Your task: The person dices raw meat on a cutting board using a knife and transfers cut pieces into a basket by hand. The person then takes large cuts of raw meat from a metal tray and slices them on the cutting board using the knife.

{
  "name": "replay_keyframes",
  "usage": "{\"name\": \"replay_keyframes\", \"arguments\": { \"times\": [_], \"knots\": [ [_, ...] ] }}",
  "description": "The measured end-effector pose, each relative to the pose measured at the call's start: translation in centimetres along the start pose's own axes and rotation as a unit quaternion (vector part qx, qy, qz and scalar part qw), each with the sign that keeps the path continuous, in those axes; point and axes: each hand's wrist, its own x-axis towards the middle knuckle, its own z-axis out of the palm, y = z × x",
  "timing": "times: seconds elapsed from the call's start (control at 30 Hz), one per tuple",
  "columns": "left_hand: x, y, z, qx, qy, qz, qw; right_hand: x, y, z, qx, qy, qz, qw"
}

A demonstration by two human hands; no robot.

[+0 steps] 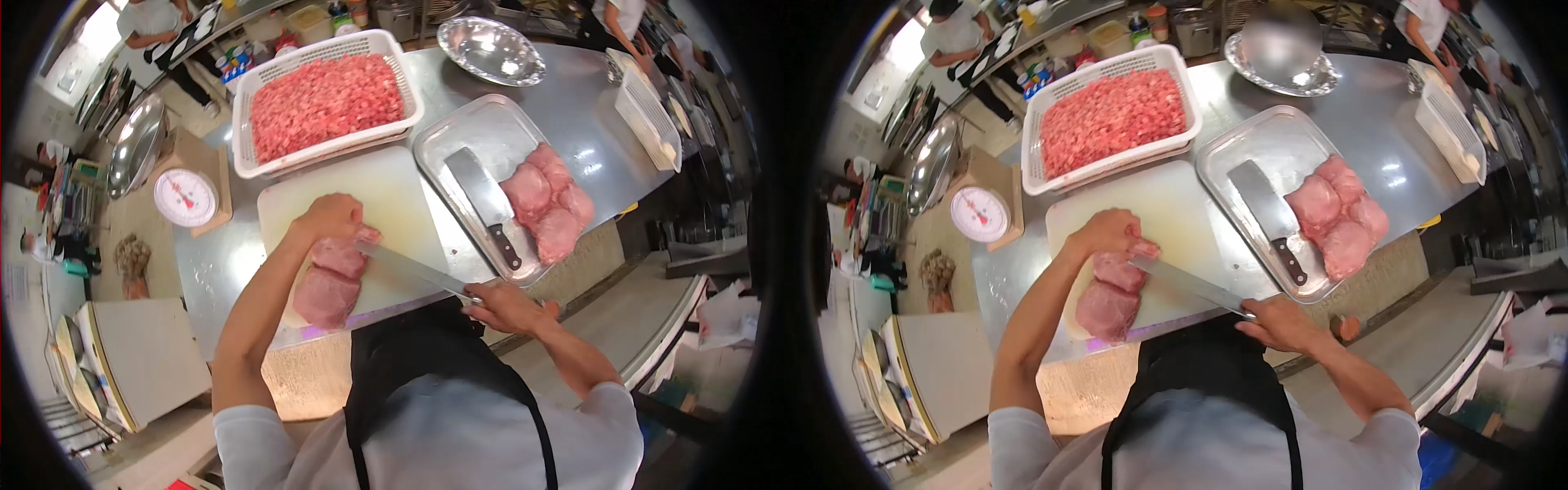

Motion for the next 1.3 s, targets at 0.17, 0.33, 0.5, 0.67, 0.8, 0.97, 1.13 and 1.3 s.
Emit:
{"name": "replay_keyframes", "arguments": {
  "times": [0.17,0.33,0.5,0.67,0.8,0.97,1.13,1.3],
  "knots": [
    [-1.1,-1.7,-3.7,-0.092,0.258,0.106,0.956,0.1,-3.7,-0.8,0.145,-0.014,0.099,0.984],
    [-4.3,4.3,-8.8,-0.142,0.337,0.031,0.93,4.7,-6.7,0.9,0.181,-0.015,0.086,0.98],
    [-5.0,3.7,-4.8,-0.061,0.284,0.026,0.956,7.2,-7.6,1.2,0.147,-0.035,0.053,0.987],
    [-5.1,2.4,-1.8,-0.026,0.189,-0.06,0.98,8.4,-9.4,-1.7,0.069,-0.066,0.066,0.993],
    [-4.2,1.2,-1.0,-0.059,0.181,-0.087,0.978,9.7,-12.2,-5.0,0.046,-0.112,0.089,0.989],
    [-3.7,-0.5,-1.5,-0.094,0.167,-0.143,0.971,12.5,-13.2,-5.3,0.015,-0.141,0.089,0.986],
    [-3.9,-2.3,-0.6,-0.096,0.171,-0.138,0.971,13.4,-13.4,-2.9,-0.032,-0.133,0.08,0.987],
    [-3.6,-4.1,0.9,-0.077,0.198,-0.14,0.967,14.7,-12.1,-0.1,-0.042,-0.127,0.072,0.988]
  ]
}}
